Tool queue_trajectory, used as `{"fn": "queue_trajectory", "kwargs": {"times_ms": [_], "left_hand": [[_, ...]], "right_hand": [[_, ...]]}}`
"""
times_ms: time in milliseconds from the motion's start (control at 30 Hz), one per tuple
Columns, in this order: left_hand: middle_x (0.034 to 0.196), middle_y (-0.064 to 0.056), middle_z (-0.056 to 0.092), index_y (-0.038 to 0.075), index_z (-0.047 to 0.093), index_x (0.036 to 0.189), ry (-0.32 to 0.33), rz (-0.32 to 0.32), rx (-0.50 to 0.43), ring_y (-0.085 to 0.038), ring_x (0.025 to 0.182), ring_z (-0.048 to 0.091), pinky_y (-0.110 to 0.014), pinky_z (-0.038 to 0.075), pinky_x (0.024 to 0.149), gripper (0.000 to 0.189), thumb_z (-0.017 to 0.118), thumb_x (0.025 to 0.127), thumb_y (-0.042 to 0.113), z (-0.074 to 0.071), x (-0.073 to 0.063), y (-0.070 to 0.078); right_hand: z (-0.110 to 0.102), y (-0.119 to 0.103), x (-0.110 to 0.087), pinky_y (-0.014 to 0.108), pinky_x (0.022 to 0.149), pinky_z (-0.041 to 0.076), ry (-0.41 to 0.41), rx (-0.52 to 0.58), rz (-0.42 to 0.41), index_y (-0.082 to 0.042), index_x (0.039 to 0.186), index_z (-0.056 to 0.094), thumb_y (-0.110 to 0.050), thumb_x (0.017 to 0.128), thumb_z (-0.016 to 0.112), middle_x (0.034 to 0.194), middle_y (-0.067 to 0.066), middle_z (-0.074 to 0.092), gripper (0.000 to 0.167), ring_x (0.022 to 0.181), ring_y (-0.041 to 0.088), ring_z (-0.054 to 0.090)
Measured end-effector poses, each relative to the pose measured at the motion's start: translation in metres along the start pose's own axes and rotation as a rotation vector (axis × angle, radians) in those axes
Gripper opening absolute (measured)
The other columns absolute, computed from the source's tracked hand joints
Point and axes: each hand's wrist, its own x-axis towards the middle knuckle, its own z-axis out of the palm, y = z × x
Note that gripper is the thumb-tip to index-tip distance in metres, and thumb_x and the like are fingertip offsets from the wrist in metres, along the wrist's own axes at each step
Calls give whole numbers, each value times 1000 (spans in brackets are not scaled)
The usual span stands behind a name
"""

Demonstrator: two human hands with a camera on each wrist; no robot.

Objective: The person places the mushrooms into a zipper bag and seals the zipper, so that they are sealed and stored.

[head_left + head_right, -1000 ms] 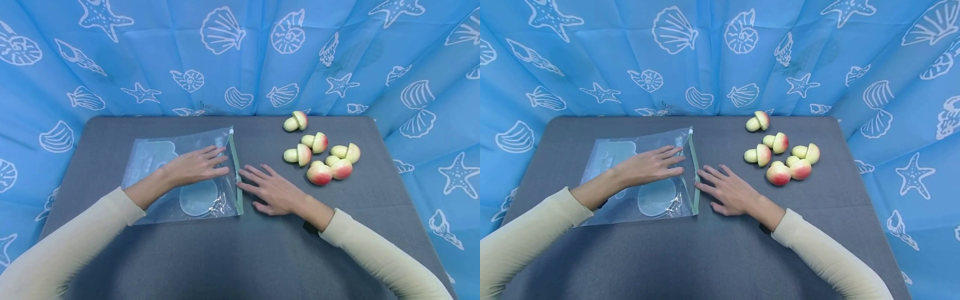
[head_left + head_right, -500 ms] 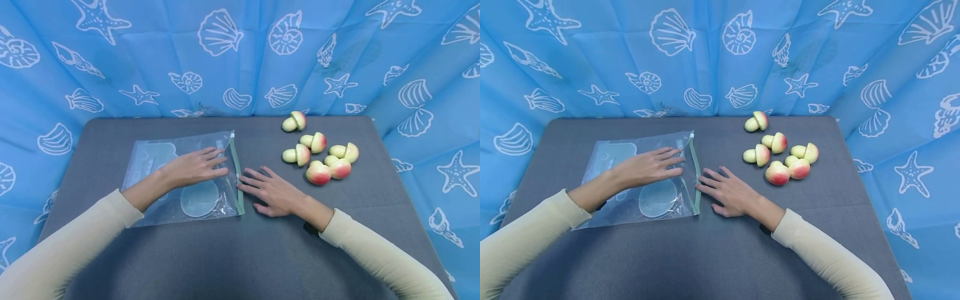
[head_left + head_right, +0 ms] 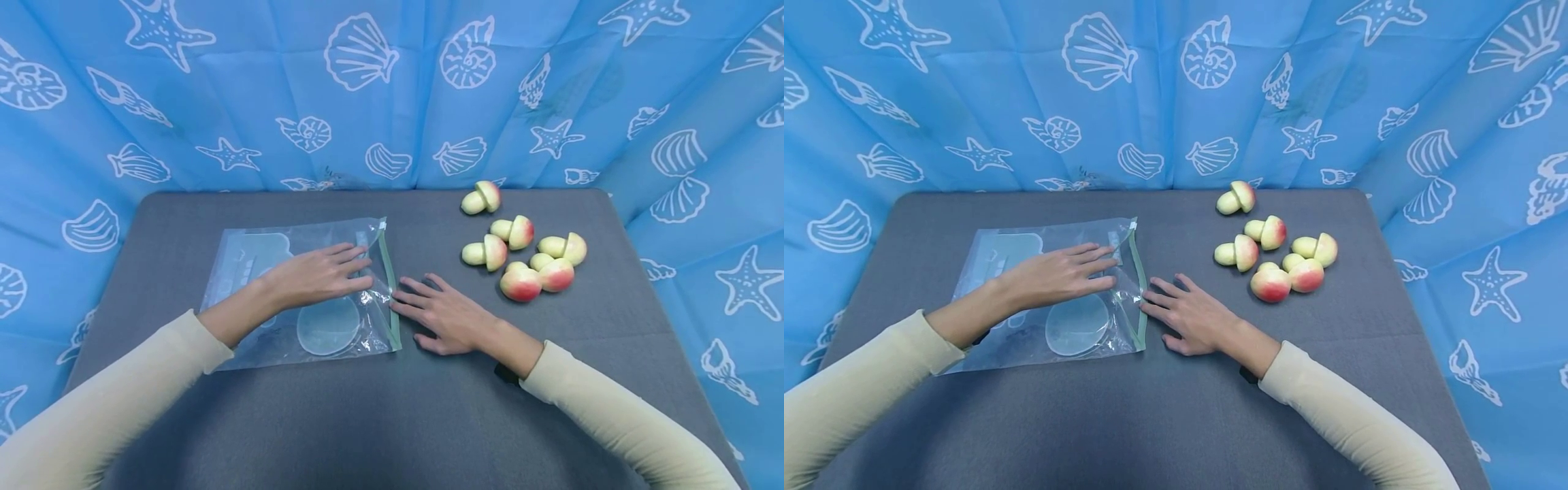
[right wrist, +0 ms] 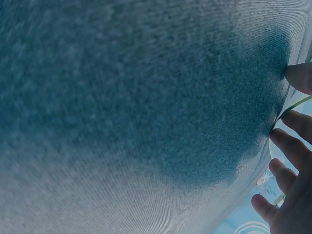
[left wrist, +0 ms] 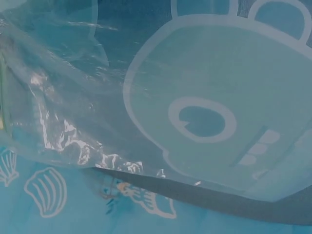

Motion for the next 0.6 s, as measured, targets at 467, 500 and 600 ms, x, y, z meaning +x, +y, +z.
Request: {"fn": "queue_trajectory", "kwargs": {"times_ms": [467, 500, 600], "left_hand": [[135, -18, 60, 10, 48, 120, 26, 20, -1, -36, 133, 50, -47, 38, 115, 33, 64, 94, -1, 1, -1, 8], [135, -18, 60, 10, 48, 121, 25, 18, -3, -36, 133, 50, -47, 38, 115, 33, 64, 94, -1, 1, -1, 8], [135, -18, 60, 9, 48, 121, 18, 17, -4, -36, 133, 50, -47, 38, 115, 32, 63, 94, 0, 3, 0, 8]], "right_hand": [[2, 0, 0, 59, 115, 29, 9, -20, -10, -13, 151, 43, -44, 97, 57, 156, 7, 41, 64, 149, 30, 26], [2, 0, 0, 59, 115, 29, 10, -22, -10, -13, 151, 43, -44, 97, 57, 156, 7, 40, 64, 149, 30, 25], [2, 0, 0, 59, 116, 28, 16, -20, -13, -14, 151, 43, -43, 97, 57, 156, 7, 40, 63, 149, 30, 25]]}}
